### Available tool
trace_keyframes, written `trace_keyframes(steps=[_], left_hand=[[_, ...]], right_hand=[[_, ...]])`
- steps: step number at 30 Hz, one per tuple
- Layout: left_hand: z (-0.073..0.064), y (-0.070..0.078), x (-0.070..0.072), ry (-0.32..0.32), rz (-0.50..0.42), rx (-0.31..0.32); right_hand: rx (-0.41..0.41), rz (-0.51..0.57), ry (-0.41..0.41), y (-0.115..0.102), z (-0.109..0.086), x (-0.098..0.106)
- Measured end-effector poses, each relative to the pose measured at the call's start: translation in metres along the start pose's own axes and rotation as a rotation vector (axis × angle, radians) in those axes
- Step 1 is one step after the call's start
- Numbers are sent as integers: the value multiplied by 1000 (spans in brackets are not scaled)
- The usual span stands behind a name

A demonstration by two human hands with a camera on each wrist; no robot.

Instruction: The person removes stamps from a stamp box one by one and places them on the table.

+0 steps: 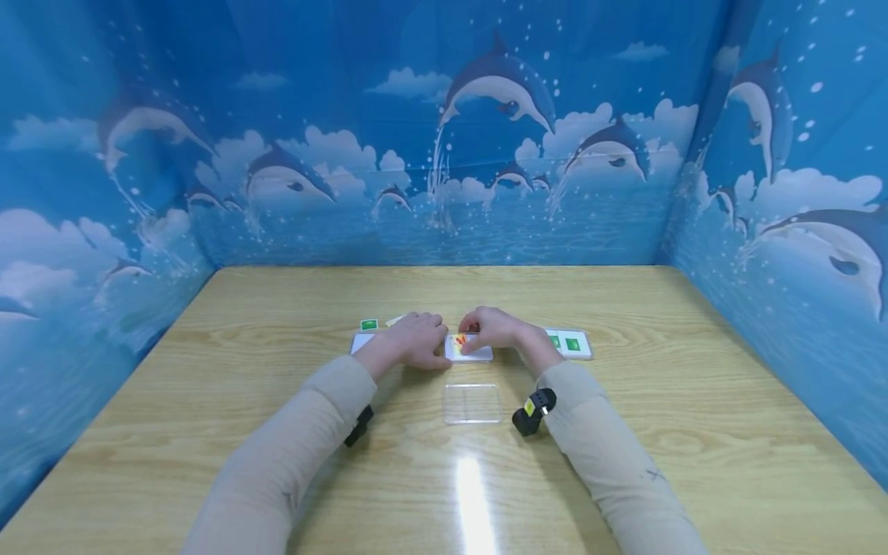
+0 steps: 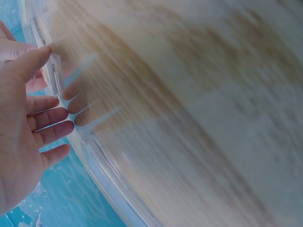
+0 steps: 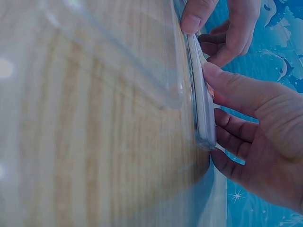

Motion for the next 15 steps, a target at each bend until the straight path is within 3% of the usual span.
trace_keyframes(steps=[15], left_hand=[[1, 0, -1, -10, 16, -6]], right_hand=[[-14, -25, 0, -5, 1, 1]])
Point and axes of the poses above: each hand's wrist, its own z-axis towards the middle knuckle, its own x-axis out of the back of the hand, y = z × x, the point moved 3 cm from there along z, towards the middle knuckle, and after that the axes turned 1 degree about x, right-handed, at the moved point
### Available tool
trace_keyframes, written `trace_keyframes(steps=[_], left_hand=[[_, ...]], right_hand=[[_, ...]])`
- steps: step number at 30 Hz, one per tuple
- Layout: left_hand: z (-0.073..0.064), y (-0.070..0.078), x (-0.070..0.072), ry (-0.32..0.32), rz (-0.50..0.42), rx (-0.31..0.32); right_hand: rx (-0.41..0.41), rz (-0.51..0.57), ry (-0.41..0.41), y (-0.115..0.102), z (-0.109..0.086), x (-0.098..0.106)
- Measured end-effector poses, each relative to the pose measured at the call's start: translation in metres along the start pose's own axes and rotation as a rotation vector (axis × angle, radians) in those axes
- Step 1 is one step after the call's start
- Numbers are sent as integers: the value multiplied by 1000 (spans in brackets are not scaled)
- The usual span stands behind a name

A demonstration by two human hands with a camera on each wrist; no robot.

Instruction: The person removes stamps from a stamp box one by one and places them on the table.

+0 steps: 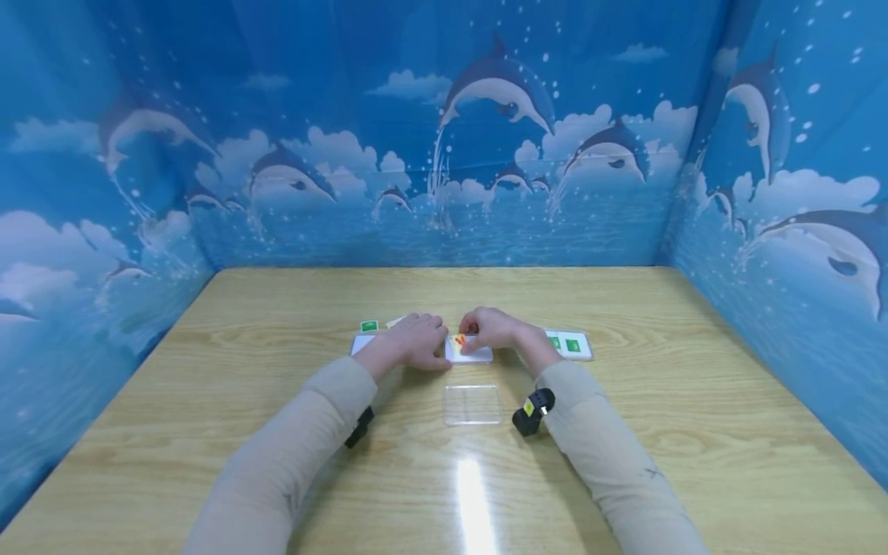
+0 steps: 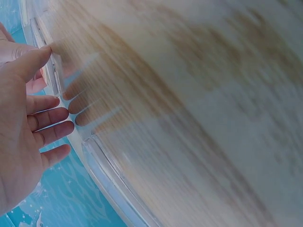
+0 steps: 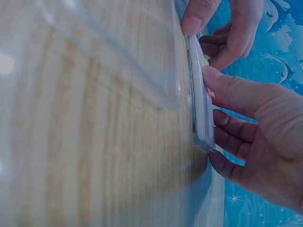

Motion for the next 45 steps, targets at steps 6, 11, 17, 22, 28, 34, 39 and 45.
trace_keyframes(steps=[6, 11, 17, 22, 28, 34, 39, 45], left_hand=[[0, -1, -1, 14, 2, -1], [-2, -1, 0, 16, -1, 1], [-2, -1, 0, 17, 7, 3], [-2, 0, 0, 21, 11, 0], [-2, 0, 0, 13, 12, 6], [-1, 0, -1, 14, 13, 1], [0, 0, -1, 11, 10, 2], [-1, 1, -1, 19, 24, -3]], right_hand=[[3, 0, 12, -2, 1, 0], [21, -5, 40, -3, 2, 0], [67, -43, 96, -1, 3, 2], [42, -27, 99, 3, 0, 7], [18, 49, 81, 9, -5, 16], [23, 159, 66, 18, -9, 23], [14, 220, 93, 24, -11, 28], [6, 297, 141, 28, -10, 31]])
Point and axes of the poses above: each hand's wrist, its own z-axis towards the middle knuckle, its own x-axis out of the back of the hand, y = z × x, the point moved 3 cm from there along z, towards the middle knuckle, and after that the axes turned 1 degree about x, right-handed, at the moved point
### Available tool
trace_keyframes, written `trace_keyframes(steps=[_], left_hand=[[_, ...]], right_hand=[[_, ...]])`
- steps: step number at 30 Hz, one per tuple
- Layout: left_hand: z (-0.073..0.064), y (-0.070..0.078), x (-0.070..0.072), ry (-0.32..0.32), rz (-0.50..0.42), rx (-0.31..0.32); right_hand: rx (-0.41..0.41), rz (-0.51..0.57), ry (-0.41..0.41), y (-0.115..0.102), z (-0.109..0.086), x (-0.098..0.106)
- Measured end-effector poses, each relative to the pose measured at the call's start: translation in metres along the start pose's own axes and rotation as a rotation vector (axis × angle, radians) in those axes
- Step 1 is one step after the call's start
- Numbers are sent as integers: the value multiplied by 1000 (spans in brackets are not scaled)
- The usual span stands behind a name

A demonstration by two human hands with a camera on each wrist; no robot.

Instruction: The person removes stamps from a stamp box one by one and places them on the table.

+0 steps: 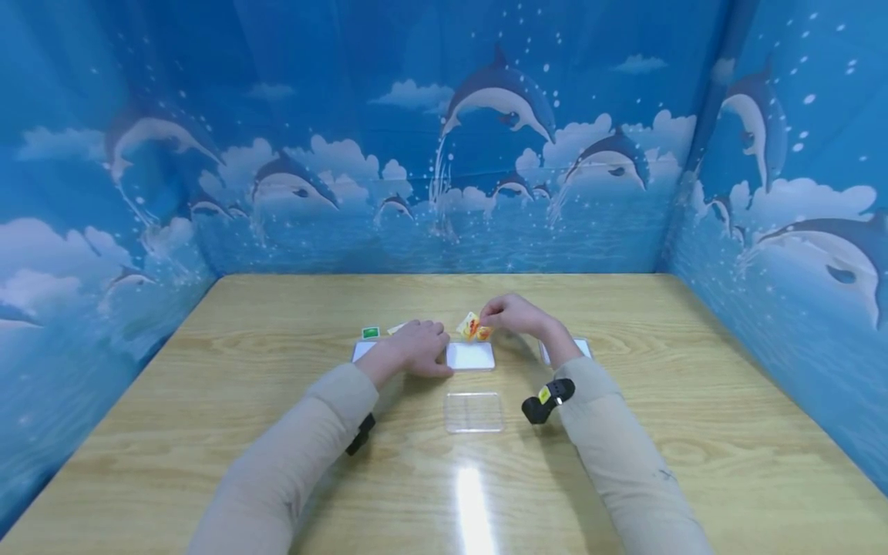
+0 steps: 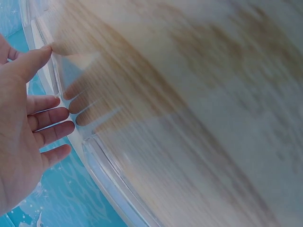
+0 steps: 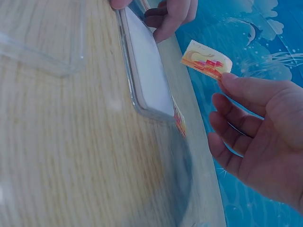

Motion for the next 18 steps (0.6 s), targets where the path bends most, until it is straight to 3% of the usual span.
trace_keyframes(steps=[10, 18], left_hand=[[1, -1, -2, -1, -8, -1], [3, -1, -1, -4, 3, 9]], right_hand=[[-90, 30, 91, -2, 10, 1], [-94, 8, 119, -6, 19, -5]])
Point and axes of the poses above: each hand's wrist, its own z-axis towards the middle knuckle, its own x-axis out of the back of the hand, y = z × x, the point moved 3 cm from there along z, towards the middle knuckle, and after that the axes turned 1 degree about x, right-handed, at the moved point
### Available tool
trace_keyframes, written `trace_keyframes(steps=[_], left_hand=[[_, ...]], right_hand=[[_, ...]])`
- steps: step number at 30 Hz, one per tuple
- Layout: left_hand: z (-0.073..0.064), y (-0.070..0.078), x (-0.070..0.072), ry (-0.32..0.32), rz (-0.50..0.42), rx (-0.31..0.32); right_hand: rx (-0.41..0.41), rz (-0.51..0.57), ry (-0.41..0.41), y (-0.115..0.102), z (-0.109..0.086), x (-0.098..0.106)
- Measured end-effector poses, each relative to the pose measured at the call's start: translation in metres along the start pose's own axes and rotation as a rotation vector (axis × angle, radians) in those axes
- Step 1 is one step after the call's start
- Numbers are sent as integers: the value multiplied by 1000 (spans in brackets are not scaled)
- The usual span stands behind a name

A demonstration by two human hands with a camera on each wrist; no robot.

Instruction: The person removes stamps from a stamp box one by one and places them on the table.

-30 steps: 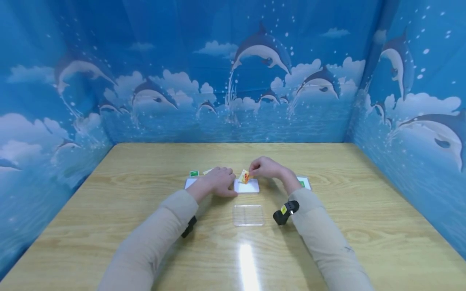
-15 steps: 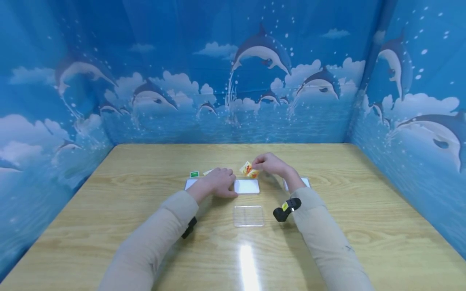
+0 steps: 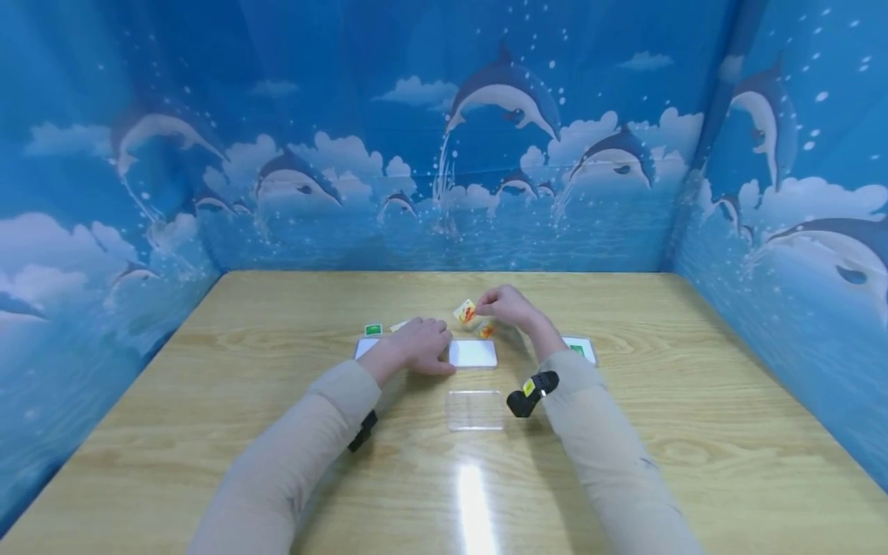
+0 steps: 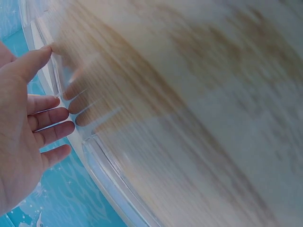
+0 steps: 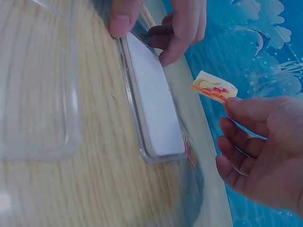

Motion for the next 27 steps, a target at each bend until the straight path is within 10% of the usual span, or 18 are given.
trace_keyframes(steps=[27], left_hand=[[-1, 0, 0, -11, -35, 3]], right_hand=[[-112, -101, -17, -2, 11, -28]])
Point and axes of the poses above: each hand's wrist, its own z-axis towards the middle knuckle, its own x-axis out of the back of the hand, y = z × x, the point moved 3 cm from there along z, towards the middle knuckle, and after that the axes turned 1 degree about x, right-handed, at the moved point
